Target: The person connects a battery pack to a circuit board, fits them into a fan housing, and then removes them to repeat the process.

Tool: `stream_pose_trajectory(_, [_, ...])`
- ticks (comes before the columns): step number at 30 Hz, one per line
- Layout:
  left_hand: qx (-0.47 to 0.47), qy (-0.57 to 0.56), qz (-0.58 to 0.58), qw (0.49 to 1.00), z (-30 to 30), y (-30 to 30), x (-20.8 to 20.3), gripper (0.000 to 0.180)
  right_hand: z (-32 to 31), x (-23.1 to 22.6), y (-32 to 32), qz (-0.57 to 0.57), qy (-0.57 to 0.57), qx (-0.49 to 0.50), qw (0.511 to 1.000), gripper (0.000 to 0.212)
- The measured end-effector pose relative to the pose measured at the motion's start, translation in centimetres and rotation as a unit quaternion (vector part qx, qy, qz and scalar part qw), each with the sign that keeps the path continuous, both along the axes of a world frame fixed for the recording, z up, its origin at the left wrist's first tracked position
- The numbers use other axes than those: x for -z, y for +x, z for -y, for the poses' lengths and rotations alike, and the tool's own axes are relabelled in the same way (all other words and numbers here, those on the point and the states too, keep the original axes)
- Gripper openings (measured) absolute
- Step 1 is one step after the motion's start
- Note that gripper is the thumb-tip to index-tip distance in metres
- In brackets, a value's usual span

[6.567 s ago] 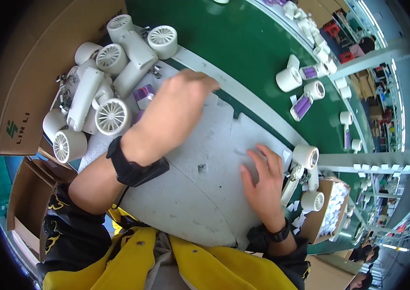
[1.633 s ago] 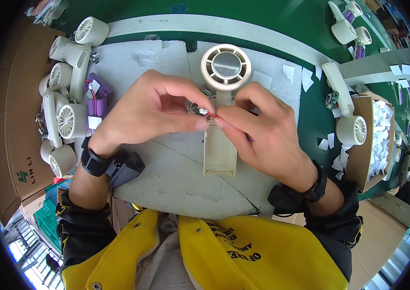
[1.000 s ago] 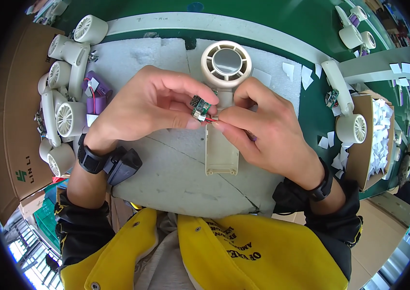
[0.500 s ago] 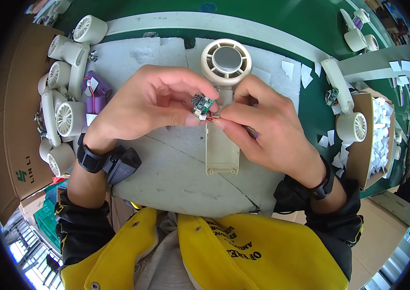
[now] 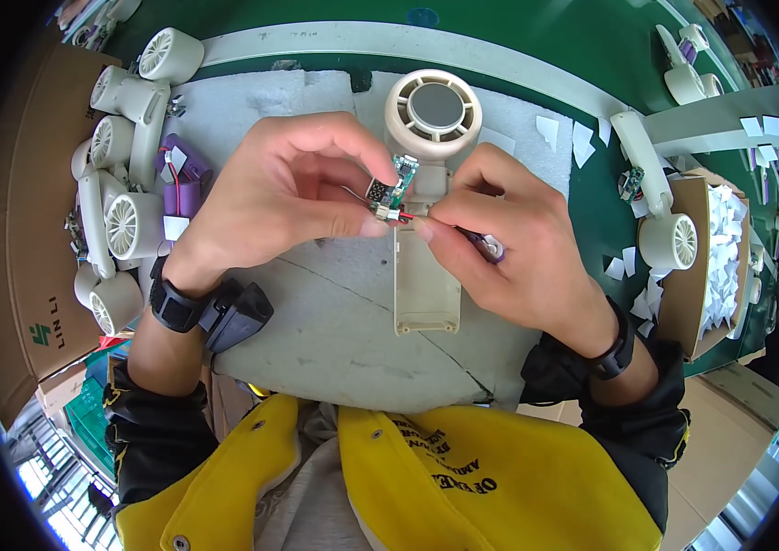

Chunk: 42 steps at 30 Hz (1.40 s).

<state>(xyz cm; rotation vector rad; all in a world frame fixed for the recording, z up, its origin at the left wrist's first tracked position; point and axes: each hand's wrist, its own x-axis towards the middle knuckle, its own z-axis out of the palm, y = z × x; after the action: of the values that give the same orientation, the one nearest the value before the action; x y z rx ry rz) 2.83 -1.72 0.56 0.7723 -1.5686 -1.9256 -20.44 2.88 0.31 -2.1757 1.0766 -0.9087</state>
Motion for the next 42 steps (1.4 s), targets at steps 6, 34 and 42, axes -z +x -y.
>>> stream_pose_trajectory(6, [-0.010, -0.023, 0.004, 1.000, -0.1, 0.0, 0.0, 0.031, 0.0, -0.1, 0.1, -0.010, -0.028, 0.008, 1.000, 0.009])
stream_pose_trajectory(34, [-0.021, -0.221, 0.063, 0.973, -0.9, -1.1, 0.9, 0.043, -1.0, 0.8, 1.1, -0.024, -0.041, 0.095, 0.994, 0.038])
stream_pose_trajectory(42, [-0.038, -0.215, 0.081, 0.973, -1.0, -1.3, 0.9, 0.040, -1.0, 0.7, 1.2, -0.036, -0.043, 0.114, 0.992, 0.041])
